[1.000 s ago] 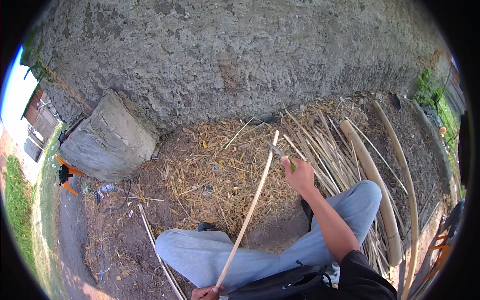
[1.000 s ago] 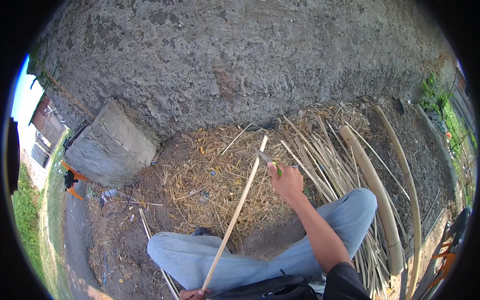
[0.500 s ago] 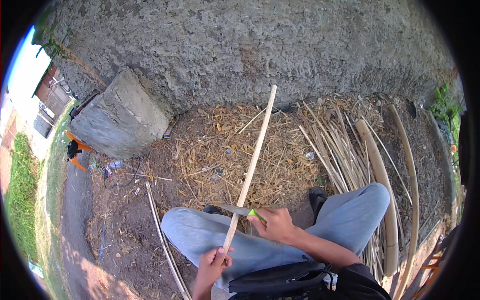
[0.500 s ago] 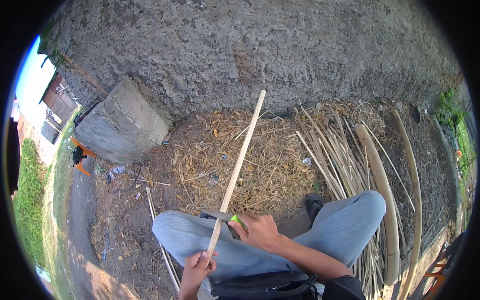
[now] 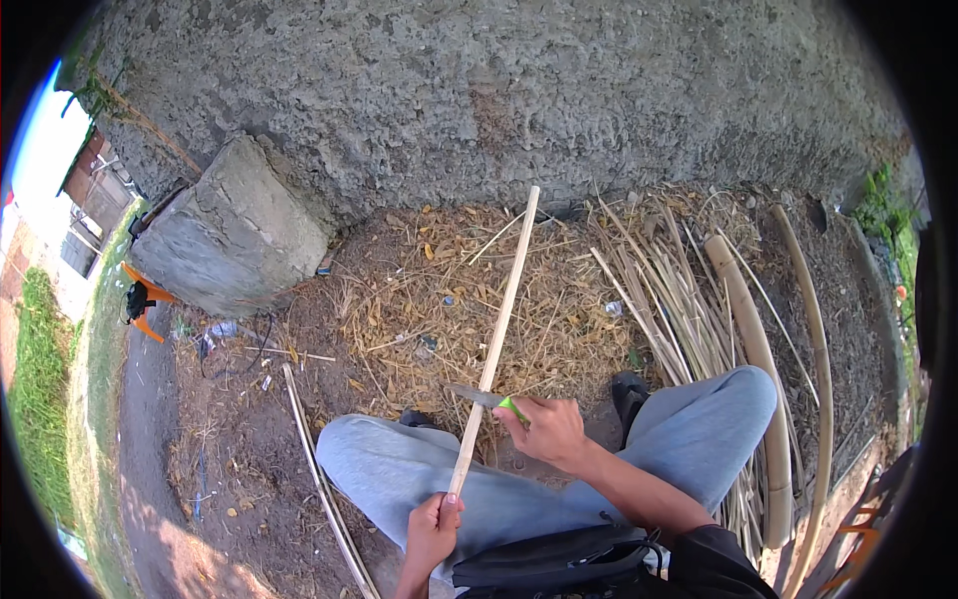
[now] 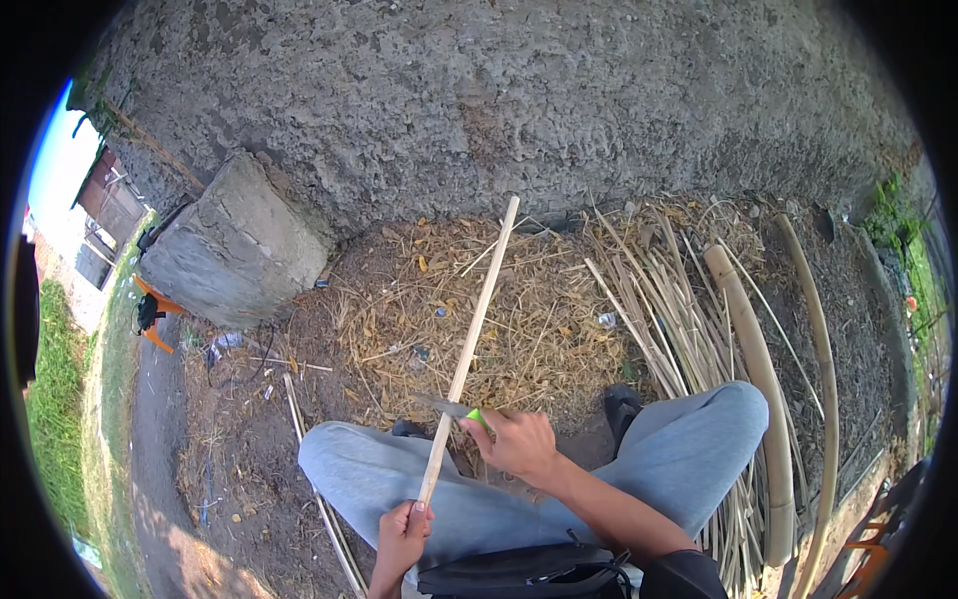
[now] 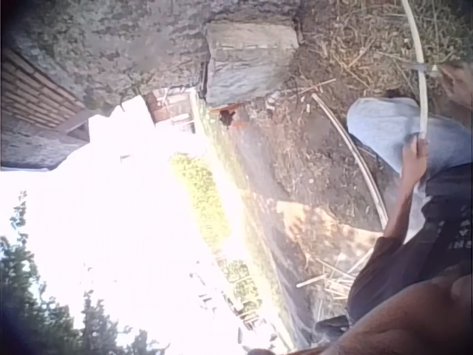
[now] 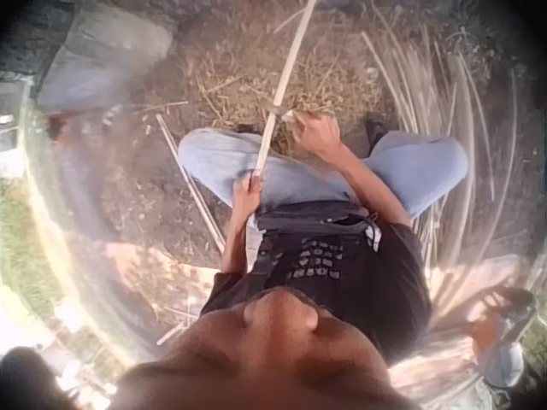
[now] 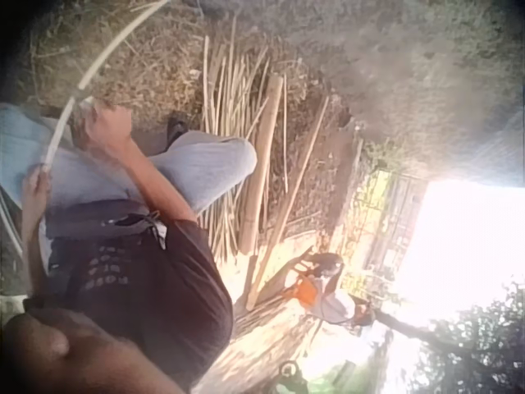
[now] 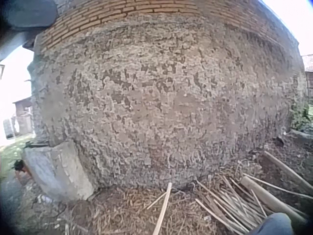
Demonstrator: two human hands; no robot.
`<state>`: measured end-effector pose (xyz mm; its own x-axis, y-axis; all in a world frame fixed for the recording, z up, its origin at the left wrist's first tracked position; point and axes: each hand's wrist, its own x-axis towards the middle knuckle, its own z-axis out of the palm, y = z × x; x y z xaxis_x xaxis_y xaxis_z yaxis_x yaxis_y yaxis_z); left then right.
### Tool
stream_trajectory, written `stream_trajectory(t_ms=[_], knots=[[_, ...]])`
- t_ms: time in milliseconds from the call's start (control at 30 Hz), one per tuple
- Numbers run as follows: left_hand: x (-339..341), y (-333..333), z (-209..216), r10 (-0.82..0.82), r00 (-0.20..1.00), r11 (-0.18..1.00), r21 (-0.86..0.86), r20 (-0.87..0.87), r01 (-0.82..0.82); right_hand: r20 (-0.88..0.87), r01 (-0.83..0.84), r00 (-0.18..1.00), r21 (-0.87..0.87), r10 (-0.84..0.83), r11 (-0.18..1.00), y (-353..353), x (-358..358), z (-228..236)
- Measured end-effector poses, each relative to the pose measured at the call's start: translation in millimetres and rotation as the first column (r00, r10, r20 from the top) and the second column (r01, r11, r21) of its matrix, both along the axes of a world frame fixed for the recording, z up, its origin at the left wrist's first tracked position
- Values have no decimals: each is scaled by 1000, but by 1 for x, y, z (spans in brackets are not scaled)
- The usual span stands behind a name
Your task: The person holds a thin wooden stick and scrapes along its surface using a knife.
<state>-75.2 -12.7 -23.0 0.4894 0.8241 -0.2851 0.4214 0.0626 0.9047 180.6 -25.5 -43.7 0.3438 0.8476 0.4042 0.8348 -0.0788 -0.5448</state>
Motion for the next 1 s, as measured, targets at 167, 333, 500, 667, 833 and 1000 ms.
stream_trajectory(t_ms=[167, 333, 500, 667, 833, 1000], knots=[[7, 8, 9, 20, 1000, 997, -78, 19, -19, 7, -120, 993, 94, 120, 988, -9, -15, 17], [7, 4, 0, 52, 999, 997, -63, 15, -51, -34, -43, 998, 63, 45, 997, 2, -7, 2], [10, 11, 9, 142, 987, 957, -268, 79, -116, 48, -174, 984, 45, 172, 984, -13, -30, 10], [17, 13, 1, 138, 989, 983, -127, 56, -130, 23, -127, 992, 130, 125, 983, 3, -24, 3], [18, 12, 4, 168, 981, 964, -223, 97, -143, 76, -174, 983, 77, 169, 982, -5, -25, 3], [17, 12, 8, 149, 984, 963, -241, 99, -122, 63, -138, 989, 66, 134, 988, -7, -27, 7]])
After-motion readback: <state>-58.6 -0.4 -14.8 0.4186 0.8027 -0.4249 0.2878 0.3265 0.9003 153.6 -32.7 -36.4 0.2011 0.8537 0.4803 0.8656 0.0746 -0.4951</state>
